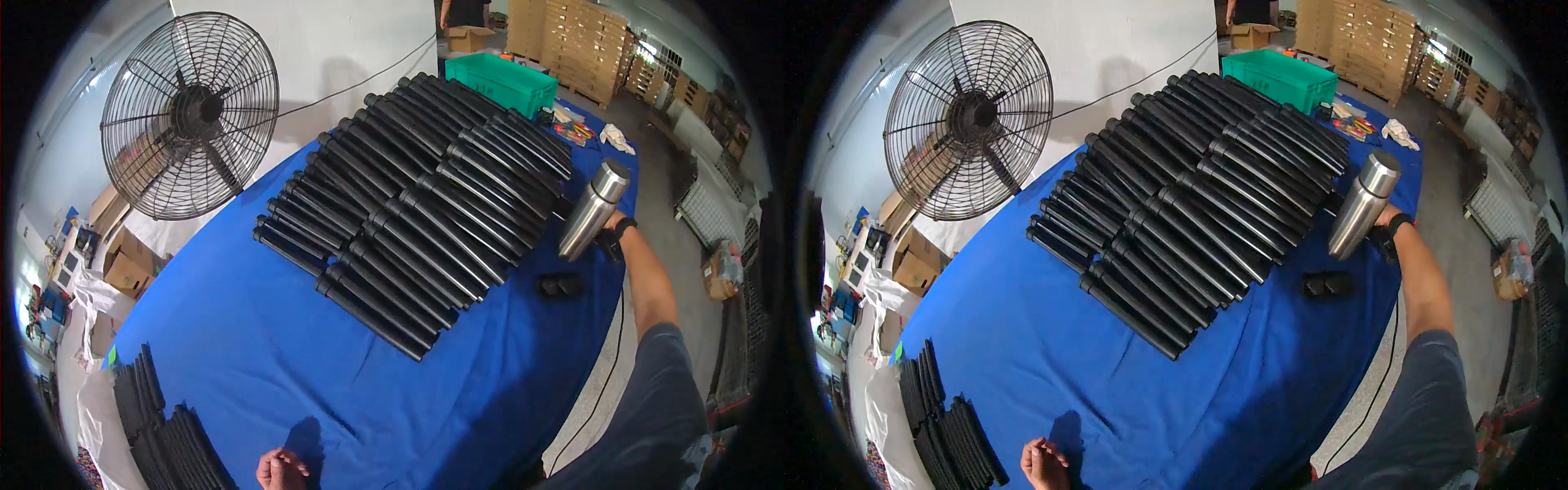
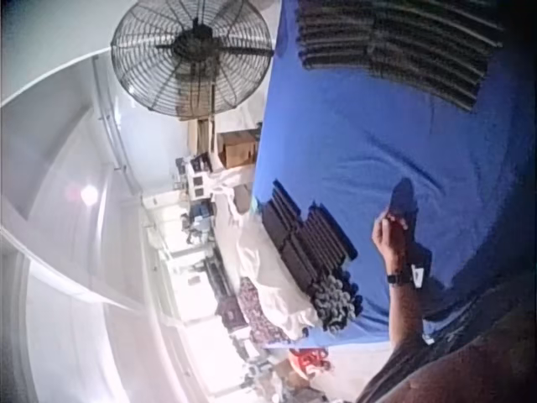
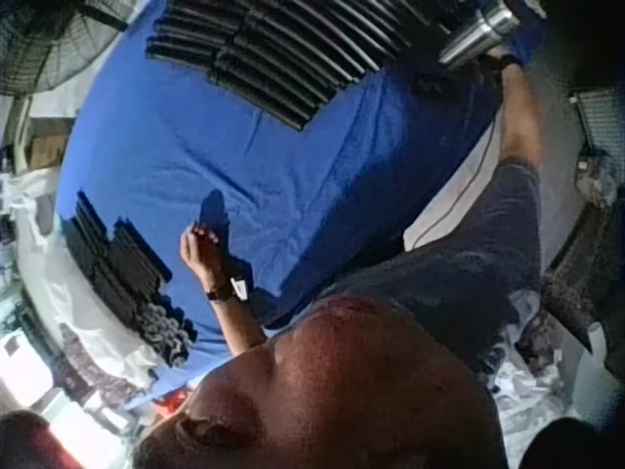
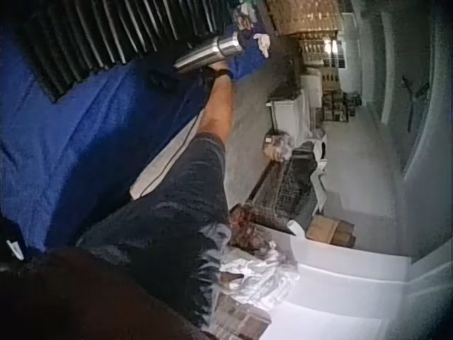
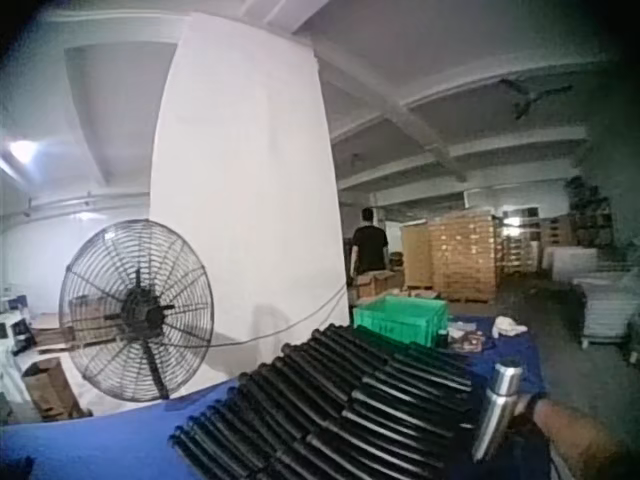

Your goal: The person repeatedly picks up a black cylindrical pole and a small circular cap, then fits the cap onto the pole's end. They place the assembled unit on a growing stack on the right side of the table. The process is repeated multiple times with consistent hand motions.

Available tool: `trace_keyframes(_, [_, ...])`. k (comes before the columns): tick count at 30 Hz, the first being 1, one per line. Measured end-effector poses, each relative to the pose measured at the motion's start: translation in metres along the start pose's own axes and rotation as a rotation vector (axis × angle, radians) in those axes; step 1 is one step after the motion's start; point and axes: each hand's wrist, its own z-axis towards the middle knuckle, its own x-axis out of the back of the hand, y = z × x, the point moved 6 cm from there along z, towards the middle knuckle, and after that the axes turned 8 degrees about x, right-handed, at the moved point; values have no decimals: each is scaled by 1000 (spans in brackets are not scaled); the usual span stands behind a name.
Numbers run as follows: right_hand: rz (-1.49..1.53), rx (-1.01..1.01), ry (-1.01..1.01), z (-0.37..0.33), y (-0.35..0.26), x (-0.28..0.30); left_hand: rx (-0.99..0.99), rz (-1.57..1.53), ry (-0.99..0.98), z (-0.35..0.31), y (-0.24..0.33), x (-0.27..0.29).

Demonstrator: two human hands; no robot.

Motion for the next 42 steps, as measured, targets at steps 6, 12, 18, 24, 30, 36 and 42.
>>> trace_keyframes(6, [34,-1,23,1,2,5,36,15,8,1,-1,6])
trace_keyframes(12, [131,-47,4,-9,-6,6,67,16,37,-1,-4,1])
trace_keyframes(18, [318,-101,-1,-22,-30,-9,15,71,53,-6,5,2])
trace_keyframes(24, [-28,-75,427,-96,38,-14,50,35,49,1,-1,3])
trace_keyframes(30, [130,-255,565,-208,7,-51,67,1,80,-1,1,-4])
trace_keyframes(36, [233,64,357,-240,-215,-70,68,44,50,-3,2,4])
trace_keyframes(42, [474,668,208,-237,-419,-89,96,34,78,-2,1,-4])
